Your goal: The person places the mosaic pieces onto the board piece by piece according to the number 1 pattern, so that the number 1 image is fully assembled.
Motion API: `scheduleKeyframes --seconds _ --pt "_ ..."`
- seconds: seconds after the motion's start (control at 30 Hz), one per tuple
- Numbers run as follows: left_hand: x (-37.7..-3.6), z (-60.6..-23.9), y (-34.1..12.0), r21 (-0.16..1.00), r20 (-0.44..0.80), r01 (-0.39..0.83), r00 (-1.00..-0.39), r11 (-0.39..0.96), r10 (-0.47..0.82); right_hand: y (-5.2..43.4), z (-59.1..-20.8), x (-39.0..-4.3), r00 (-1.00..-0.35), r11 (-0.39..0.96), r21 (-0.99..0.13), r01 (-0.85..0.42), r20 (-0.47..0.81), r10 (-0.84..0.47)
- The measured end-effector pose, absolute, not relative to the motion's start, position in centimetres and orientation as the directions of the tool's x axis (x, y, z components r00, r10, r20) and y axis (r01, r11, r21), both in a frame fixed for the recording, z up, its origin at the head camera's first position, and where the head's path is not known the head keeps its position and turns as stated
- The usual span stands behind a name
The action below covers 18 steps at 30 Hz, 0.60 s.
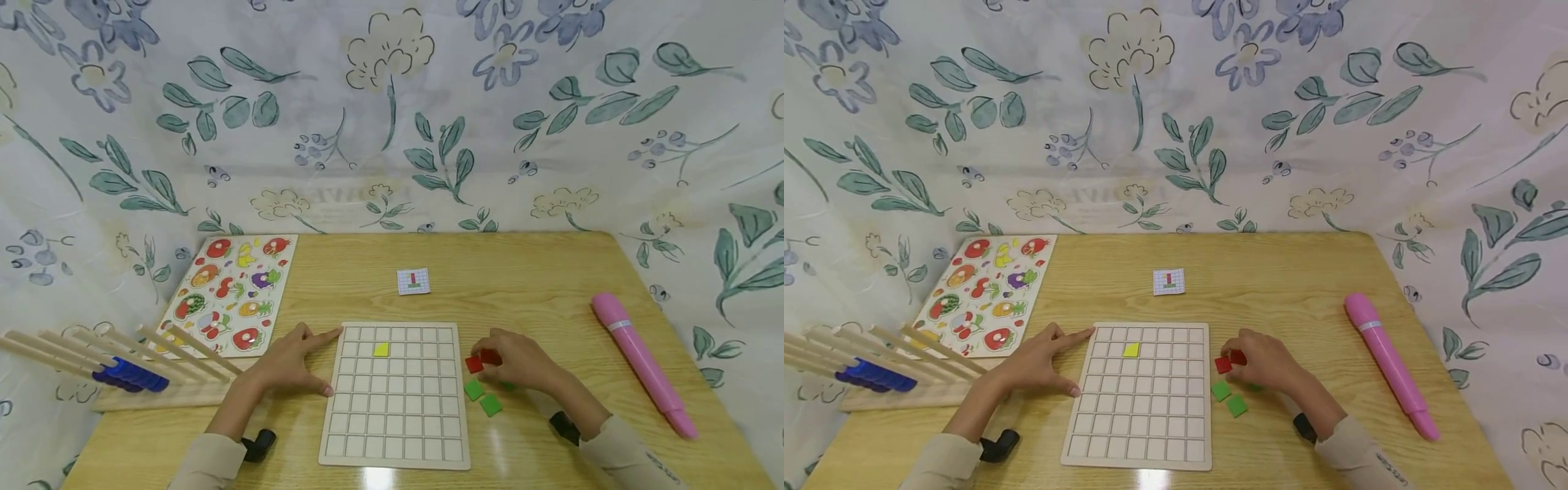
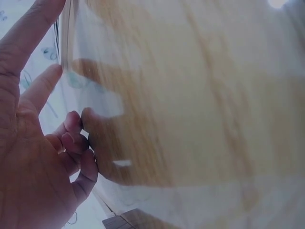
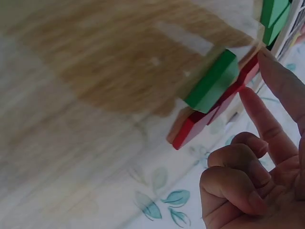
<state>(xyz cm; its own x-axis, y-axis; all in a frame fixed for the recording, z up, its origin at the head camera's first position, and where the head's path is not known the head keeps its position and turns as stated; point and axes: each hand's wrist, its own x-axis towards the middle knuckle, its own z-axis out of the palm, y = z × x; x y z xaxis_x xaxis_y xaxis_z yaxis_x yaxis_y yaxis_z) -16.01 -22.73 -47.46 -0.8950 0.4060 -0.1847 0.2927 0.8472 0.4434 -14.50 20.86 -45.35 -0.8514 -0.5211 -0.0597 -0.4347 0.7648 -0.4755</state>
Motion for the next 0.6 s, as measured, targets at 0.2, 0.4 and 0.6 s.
scheduleKeyframes --seconds 0.2,0.4,0.6 --pt "-16.0 -47.5 -22.8 0.440 -0.175 0.303 -0.894 0.845 0.412 21.2 -45.7 -14.4 -0.848 0.753 -0.468 -0.461 -0.017 -0.530" --pt "-16.0 -47.4 -22.8 0.441 -0.170 0.310 -0.893 0.843 0.417 21.2 -46.4 -14.4 -0.845 0.740 -0.474 -0.478 0.019 -0.534" --pt "-16.0 -47.6 -22.8 0.438 -0.168 0.310 -0.894 0.844 0.416 21.0 -46.8 -14.3 -0.827 0.726 -0.445 -0.524 0.062 -0.559"
